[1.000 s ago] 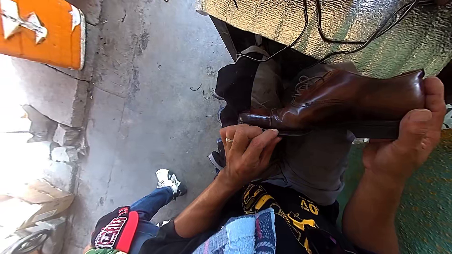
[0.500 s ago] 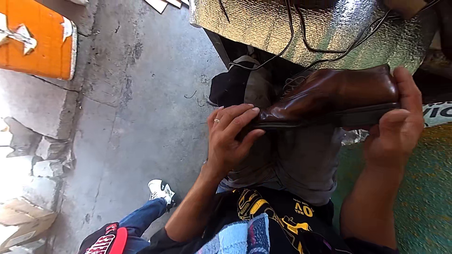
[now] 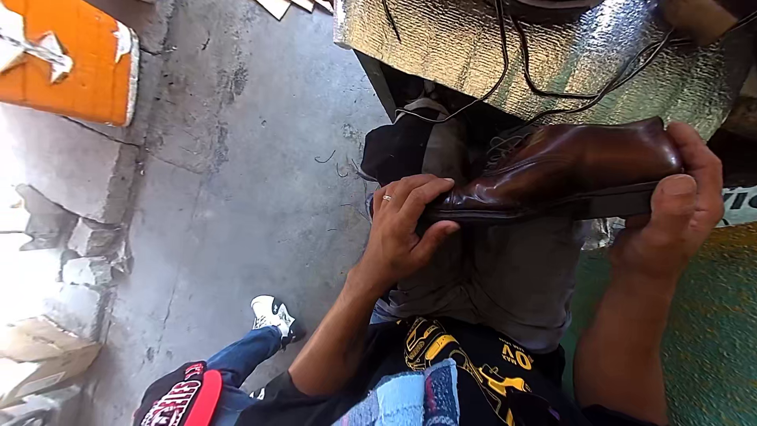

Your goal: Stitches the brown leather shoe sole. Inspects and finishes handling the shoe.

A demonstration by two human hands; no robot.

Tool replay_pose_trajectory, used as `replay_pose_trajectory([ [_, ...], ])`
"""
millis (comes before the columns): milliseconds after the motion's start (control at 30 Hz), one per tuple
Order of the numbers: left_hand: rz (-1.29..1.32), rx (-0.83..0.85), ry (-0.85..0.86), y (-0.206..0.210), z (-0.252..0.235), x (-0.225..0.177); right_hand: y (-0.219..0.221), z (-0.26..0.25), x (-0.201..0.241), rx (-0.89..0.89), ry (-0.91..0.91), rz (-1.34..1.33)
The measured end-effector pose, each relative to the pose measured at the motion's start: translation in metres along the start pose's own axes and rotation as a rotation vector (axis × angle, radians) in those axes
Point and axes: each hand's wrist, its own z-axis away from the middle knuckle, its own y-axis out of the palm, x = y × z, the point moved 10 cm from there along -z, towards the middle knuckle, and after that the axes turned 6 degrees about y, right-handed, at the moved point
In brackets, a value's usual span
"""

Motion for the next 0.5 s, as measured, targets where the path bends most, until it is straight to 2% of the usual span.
replay_pose_trajectory([
  [500, 0.009, -0.004, 0.014, 0.0, 0.0009, -0.0002, -0.0004, 0.0026, 0.0029, -0.027, -0.039, 0.013],
])
